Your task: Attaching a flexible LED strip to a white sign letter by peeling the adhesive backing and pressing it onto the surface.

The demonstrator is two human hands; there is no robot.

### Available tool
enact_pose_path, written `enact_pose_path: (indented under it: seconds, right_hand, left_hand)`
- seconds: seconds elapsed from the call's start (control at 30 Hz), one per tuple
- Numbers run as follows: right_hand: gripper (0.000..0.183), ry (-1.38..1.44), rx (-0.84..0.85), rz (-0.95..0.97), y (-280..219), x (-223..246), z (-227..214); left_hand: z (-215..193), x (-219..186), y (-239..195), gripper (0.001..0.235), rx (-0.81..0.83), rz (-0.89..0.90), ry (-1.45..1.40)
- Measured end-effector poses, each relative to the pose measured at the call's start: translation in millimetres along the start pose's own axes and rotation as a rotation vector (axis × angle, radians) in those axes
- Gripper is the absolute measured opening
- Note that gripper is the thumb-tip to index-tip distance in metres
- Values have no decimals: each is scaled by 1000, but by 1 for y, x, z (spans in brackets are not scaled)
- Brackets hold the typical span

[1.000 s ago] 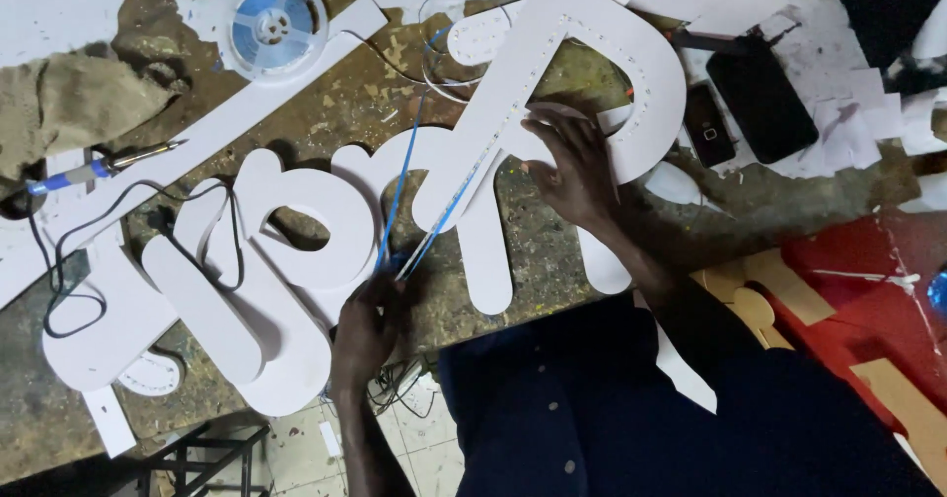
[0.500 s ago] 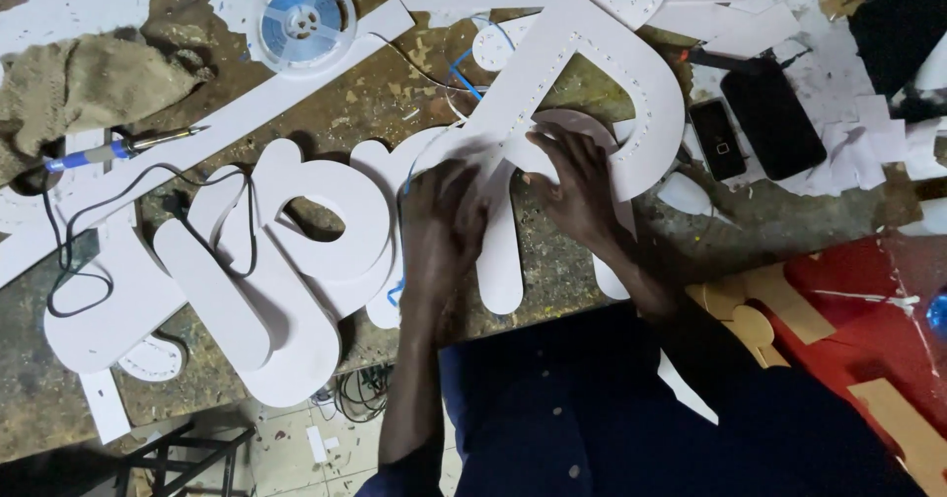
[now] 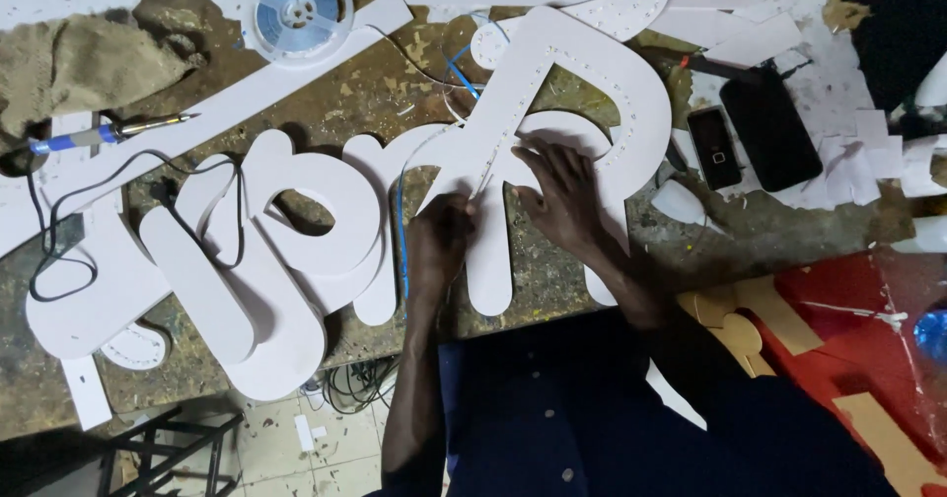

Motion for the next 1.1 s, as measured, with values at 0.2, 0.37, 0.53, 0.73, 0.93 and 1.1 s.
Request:
enact_pose_path:
  seconds: [0.2,0.37,0.53,0.73,0.93,1.1]
  right_hand:
    - [65,42,5,-11,2,-3,-3]
    - [54,114,-38,7,24,-6,-20]
    - [48,-35,-205,-112,51,-24,-42]
    - [52,-87,-207,-81,35,-27,-38]
    - [55,-78,-140,-62,21,-15,-28]
    - [62,-5,-88,-42,23,-12,-35]
  left_hand:
    - [-70,9,-47,18,35,-107,-16]
    - [-119,0,-60,16,91,-164,60]
    - [-160,38,-50,27,-51,-190,359]
    - [-177,-49,-21,45,-444,303,415]
    - [-20,-42,21,42,-244,702,139]
    - [54,27,29,21,-280,628,435]
Point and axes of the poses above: each hand's wrist, its own y-axis towards the middle knuckle, its own z-axis out of the palm, x = y × z, the point moved 3 cm from there along y, towards the middle knuckle, and after that the axes turned 10 degrees about -x, right-handed, at the moved point
